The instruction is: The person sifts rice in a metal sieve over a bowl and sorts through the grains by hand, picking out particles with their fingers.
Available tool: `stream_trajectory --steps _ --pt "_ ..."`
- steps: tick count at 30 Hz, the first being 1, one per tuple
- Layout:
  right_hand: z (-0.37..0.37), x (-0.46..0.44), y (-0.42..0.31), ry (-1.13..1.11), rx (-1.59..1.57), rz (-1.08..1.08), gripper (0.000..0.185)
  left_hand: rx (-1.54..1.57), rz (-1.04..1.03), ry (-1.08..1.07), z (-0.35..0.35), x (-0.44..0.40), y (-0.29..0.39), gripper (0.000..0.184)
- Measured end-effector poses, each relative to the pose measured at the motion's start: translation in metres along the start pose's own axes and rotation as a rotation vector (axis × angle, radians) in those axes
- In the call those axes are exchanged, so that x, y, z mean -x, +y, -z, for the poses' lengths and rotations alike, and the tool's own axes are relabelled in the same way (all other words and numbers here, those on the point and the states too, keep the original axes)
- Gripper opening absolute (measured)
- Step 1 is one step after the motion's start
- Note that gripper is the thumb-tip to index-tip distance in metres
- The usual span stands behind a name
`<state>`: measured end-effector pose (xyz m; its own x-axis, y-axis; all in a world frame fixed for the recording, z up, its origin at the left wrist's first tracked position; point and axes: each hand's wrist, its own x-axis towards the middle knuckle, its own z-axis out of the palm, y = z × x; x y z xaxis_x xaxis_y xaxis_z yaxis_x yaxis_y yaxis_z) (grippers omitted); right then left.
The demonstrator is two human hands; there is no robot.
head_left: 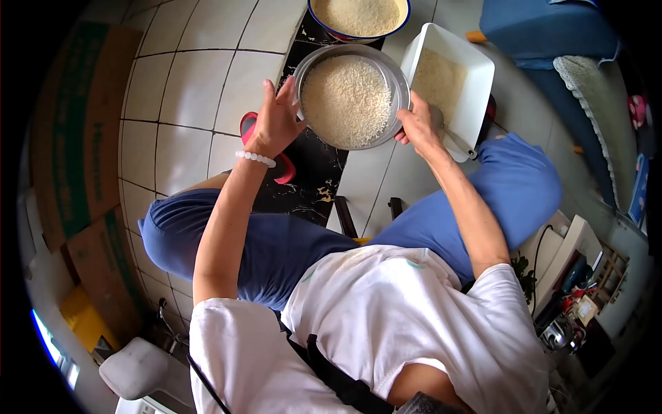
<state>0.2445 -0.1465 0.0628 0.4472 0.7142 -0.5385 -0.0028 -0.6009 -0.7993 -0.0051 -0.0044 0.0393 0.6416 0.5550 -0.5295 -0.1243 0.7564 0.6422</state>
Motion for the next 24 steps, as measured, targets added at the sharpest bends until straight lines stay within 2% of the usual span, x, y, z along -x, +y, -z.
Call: stream_trajectory --steps 2,5,7,9,10,11,13,15,16,17,20,22,24 --pt "0.011 -0.004 0.001 0.059 -0.008 -0.005 0.029 -0.021 -0.037 0.181 0.005 0.0 0.007 0.09" --pt "-0.005 0.006 0.001 0.045 -0.01 0.017 0.026 -0.003 0.004 0.256 0.001 -0.001 -0.003 0.086" --pt "-0.016 0.016 -0.004 -0.011 0.064 -0.012 0.028 0.078 0.008 0.074 -0.019 0.003 -0.017 0.074" --pt "-0.001 0.005 -0.004 -0.034 0.016 -0.031 0.029 0.148 0.032 -0.03 -0.013 0.002 -0.002 0.08" --pt "0.006 0.002 -0.003 0.001 -0.01 0.001 0.028 -0.011 -0.034 0.129 -0.011 0.003 0.005 0.088" --pt "0.011 0.0 -0.004 0.032 -0.04 0.014 0.029 -0.036 -0.062 0.112 -0.003 0.002 0.013 0.094" --pt "0.01 0.002 -0.004 0.049 -0.053 0.012 0.028 0.024 -0.068 0.314 0.0 0.0 0.013 0.09" --pt "-0.007 0.01 -0.004 -0.018 0.013 -0.004 0.027 0.062 -0.022 0.117 -0.014 -0.002 -0.001 0.084" --pt "-0.014 0.015 -0.005 -0.017 0.04 0.012 0.025 -0.021 0.071 0.181 -0.032 0.01 -0.006 0.079" --pt "-0.012 0.015 -0.008 -0.021 0.04 0.009 0.025 0.085 -0.021 -0.085 -0.032 0.012 -0.002 0.077" --pt "0.003 0.013 -0.023 -0.046 0.089 0.048 0.029 0.23 0.081 -0.078 -0.035 0.011 0.007 0.074" --pt "0.013 0.017 -0.036 -0.039 0.116 0.07 0.03 0.182 0.045 -0.167 -0.035 0.011 0.007 0.057" --pt "0.02 0.023 -0.057 -0.021 0.162 0.099 0.032 0.163 0.039 -0.144 -0.036 0.012 0.007 0.053"
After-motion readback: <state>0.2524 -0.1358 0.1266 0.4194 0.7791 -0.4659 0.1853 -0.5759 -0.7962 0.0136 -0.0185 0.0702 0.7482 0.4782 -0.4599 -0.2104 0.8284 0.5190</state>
